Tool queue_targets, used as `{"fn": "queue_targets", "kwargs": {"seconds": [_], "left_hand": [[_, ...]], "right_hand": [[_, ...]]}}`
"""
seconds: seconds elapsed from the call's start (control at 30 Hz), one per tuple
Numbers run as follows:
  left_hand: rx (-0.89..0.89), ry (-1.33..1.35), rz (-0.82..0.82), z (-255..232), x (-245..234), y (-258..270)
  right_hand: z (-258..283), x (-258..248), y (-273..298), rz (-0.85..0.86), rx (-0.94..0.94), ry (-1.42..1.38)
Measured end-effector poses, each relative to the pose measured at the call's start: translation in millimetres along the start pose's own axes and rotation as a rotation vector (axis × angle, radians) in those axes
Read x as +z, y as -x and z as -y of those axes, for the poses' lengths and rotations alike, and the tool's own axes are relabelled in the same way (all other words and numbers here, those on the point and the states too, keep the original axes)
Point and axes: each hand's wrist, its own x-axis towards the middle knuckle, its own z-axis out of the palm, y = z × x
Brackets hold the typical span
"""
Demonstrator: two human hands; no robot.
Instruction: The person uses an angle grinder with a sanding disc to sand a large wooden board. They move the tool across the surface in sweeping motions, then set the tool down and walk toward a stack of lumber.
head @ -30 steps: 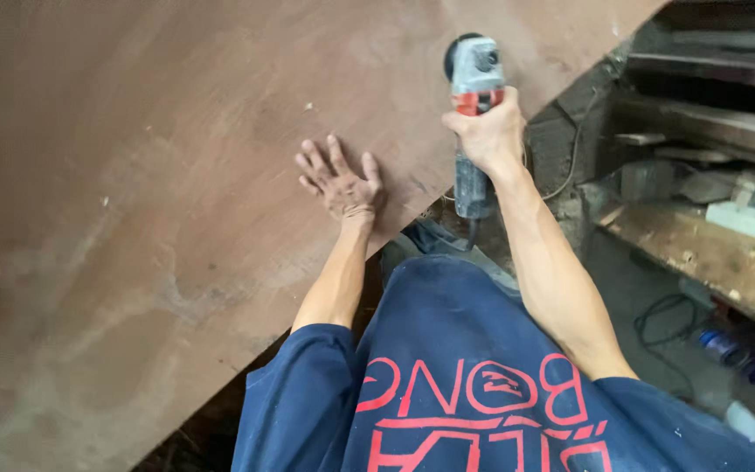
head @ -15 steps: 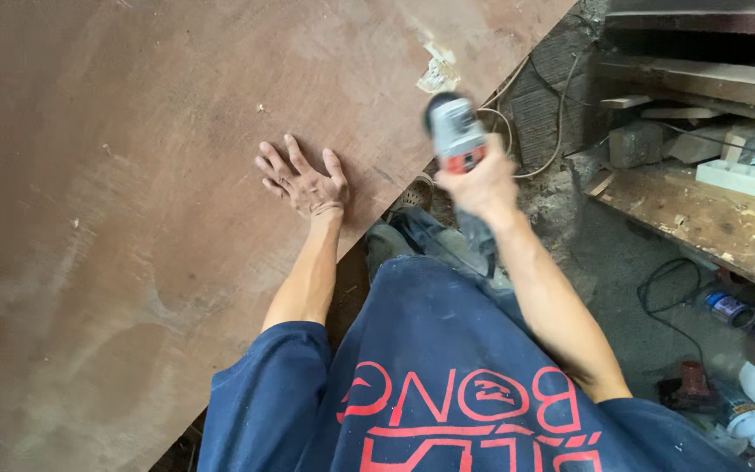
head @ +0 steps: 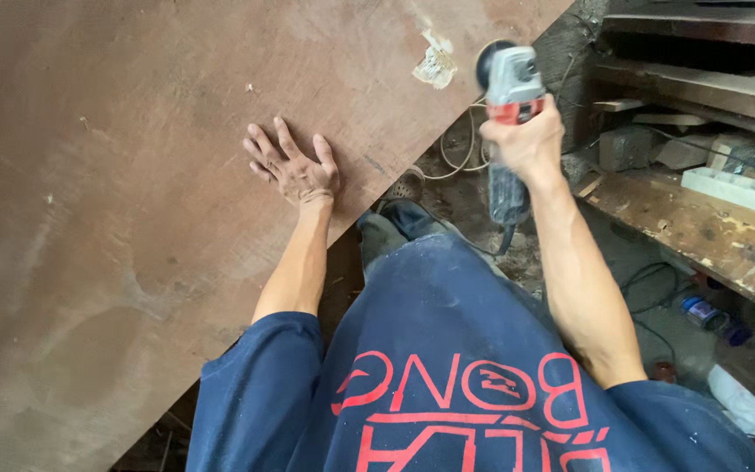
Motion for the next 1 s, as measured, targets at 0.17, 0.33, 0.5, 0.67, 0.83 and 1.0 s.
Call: {"fn": "queue_targets", "kwargs": {"seconds": [0.17, 0.33, 0.5, 0.67, 0.83, 1.0], "left_hand": [[0.004, 0.0, -0.003, 0, 1, -2], [0.032, -0.014, -0.055, 5, 10, -2], [0.064, -0.029, -0.069, 8, 13, 4], [0.272, -0.021, -0.194, -8, 26, -15], [0.272, -0.033, -0.2, -54, 52, -40], [0.258, -0.003, -0.23, -59, 54, -50]], "right_hand": [[-6, -6, -2, 0.015, -0.023, 0.004], [-1, 4, -1, 0.006, -0.044, 0.002], [8, 9, -5, 0.039, -0.029, -0.01], [19, 17, -15, 0.08, -0.034, 0.055], [36, 27, -29, 0.105, 0.014, 0.029], [45, 35, -38, 0.168, -0.025, 0.008]]}}
